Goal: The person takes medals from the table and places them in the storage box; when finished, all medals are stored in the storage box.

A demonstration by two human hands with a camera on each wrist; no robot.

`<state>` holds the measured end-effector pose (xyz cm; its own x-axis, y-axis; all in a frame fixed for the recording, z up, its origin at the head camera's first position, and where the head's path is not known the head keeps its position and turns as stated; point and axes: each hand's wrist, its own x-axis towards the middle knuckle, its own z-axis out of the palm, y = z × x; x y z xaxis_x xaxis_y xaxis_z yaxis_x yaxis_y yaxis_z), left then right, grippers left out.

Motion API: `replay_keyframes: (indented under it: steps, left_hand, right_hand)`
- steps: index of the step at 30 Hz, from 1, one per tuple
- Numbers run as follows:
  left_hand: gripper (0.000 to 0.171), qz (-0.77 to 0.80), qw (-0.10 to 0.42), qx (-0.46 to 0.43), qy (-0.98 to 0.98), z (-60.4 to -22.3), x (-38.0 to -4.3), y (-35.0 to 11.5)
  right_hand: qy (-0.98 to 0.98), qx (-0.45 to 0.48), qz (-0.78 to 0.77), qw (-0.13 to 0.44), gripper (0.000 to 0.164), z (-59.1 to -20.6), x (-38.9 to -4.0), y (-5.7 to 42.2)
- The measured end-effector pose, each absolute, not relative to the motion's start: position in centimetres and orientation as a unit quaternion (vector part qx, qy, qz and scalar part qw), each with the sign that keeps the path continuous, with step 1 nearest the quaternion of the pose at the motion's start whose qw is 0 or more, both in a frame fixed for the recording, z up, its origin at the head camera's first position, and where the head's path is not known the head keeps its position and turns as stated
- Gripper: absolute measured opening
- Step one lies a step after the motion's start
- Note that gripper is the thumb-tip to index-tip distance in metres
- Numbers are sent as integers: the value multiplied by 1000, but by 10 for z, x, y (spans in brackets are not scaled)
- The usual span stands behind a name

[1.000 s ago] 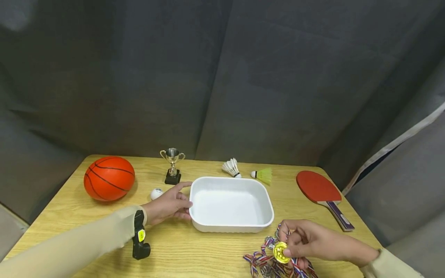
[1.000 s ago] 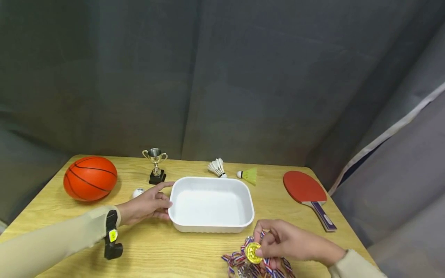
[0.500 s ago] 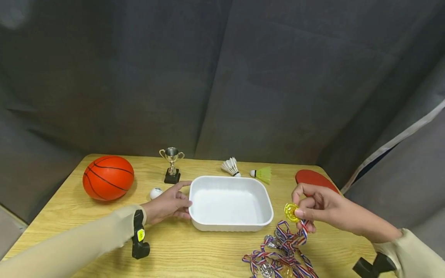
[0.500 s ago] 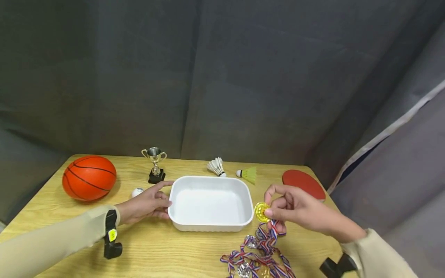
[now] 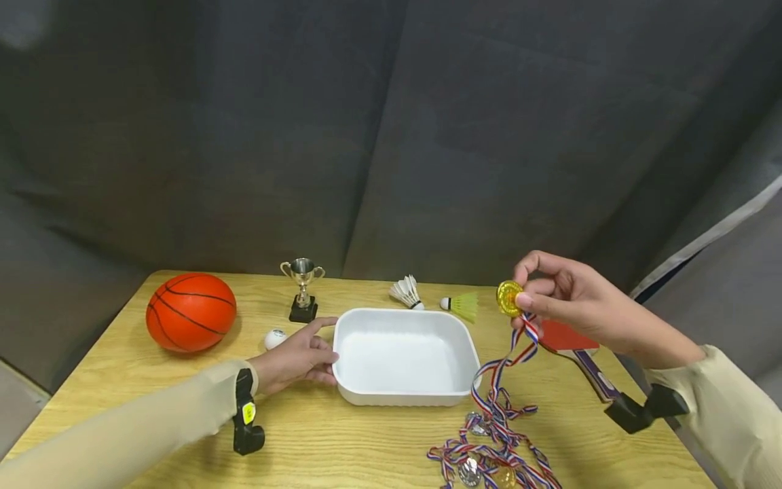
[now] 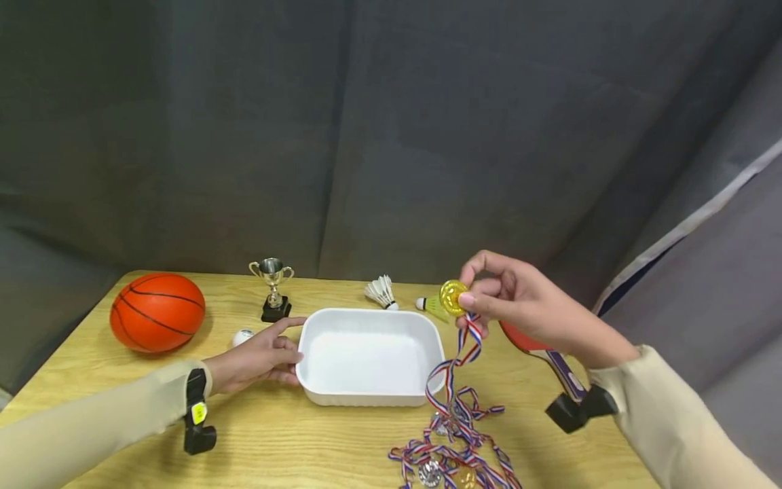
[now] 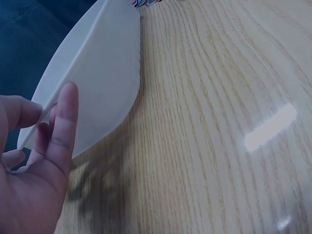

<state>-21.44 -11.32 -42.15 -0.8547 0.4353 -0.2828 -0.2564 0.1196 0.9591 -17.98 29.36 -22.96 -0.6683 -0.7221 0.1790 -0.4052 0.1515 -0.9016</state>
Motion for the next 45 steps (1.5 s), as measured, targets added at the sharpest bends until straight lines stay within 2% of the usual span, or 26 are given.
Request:
replay_keyframes:
  steps: [10, 14, 18, 26, 35, 40, 45]
  left_hand:
    - [81, 662, 262, 65, 699, -420, -212, -114]
    - [83, 661, 258, 63, 702, -418, -212, -114]
    - [83, 660, 258, 63, 703, -418, -212, -114]
    - [82, 661, 257, 62, 702, -420, -212, -111]
    - [82, 663, 255, 63, 701, -421, -209, -109]
    - [81, 661, 253, 67, 703, -421, -208, -109]
    - [80, 660, 253, 69, 704, -421, -208, -110]
  right_hand:
    - [766, -321, -554, 59, 21, -186, -195, 252]
    - [747, -299, -592, 48, 18, -188, -206, 229]
    - [737, -270, -618, 52, 17, -208, -223, 205]
    - [768, -219, -591, 109, 16, -271, -252, 164]
    - [805, -191, -521, 208, 20, -352, -262, 144]
    - [829, -180, -462, 260, 18, -378, -259, 136]
    - [847, -171, -421, 277, 16, -394, -258, 124]
